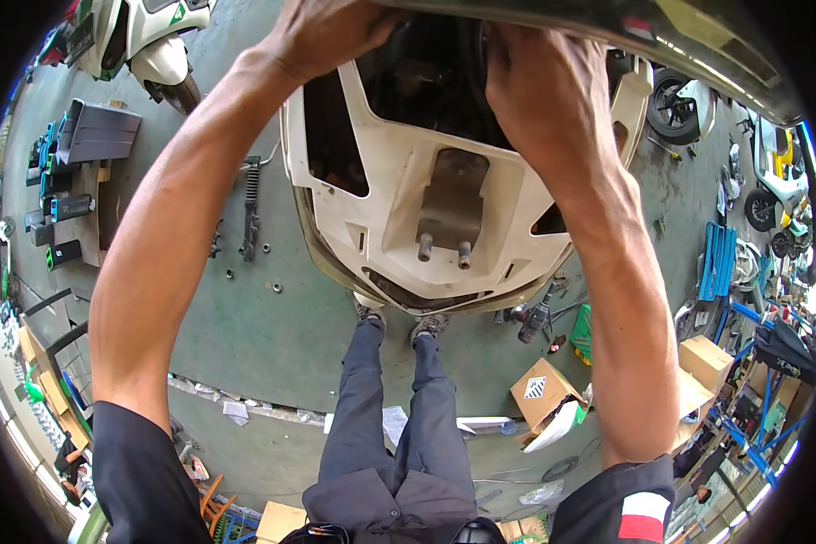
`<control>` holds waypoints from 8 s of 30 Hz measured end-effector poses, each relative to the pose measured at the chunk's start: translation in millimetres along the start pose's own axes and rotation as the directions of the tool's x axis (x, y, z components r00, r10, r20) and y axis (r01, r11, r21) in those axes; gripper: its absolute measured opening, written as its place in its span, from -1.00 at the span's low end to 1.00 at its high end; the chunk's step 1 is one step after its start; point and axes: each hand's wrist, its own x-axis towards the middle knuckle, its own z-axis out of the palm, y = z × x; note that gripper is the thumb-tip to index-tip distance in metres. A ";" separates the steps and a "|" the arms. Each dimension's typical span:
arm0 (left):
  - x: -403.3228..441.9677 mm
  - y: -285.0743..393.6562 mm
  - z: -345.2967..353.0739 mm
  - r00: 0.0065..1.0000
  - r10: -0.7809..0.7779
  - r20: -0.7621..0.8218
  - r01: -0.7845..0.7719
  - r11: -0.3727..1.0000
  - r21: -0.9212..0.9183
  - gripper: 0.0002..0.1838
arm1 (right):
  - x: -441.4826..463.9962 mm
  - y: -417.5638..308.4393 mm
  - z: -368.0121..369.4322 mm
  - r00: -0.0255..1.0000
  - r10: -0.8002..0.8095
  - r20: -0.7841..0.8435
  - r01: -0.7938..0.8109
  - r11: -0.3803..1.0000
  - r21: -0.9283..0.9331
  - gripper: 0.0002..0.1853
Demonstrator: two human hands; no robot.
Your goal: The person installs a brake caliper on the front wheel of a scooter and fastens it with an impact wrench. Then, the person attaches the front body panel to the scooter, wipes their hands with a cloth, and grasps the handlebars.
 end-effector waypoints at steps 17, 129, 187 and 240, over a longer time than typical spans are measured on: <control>-3.1 19.4 15.7 1.000 -0.004 -0.003 0.004 0.994 -0.112 -0.65 | -11.1 69.9 -9.3 0.923 -0.345 -0.169 0.349 0.937 -0.003 -0.70; 358.0 -67.3 514.9 -0.736 -0.453 -0.503 0.656 -0.293 -0.696 -0.64 | 399.0 696.2 235.0 -0.135 -0.486 0.864 -0.506 0.783 0.362 -0.55; 609.2 -121.8 510.6 -0.776 -0.237 -0.585 0.628 -0.379 -0.679 -0.35 | 511.3 631.3 208.2 -0.779 -0.564 0.276 -0.571 0.819 0.060 -0.45; 540.2 77.5 220.0 -0.493 0.453 -0.743 -0.266 -0.891 -0.367 -0.62 | 864.7 786.8 556.1 0.450 0.052 0.892 -0.677 0.671 0.302 -0.09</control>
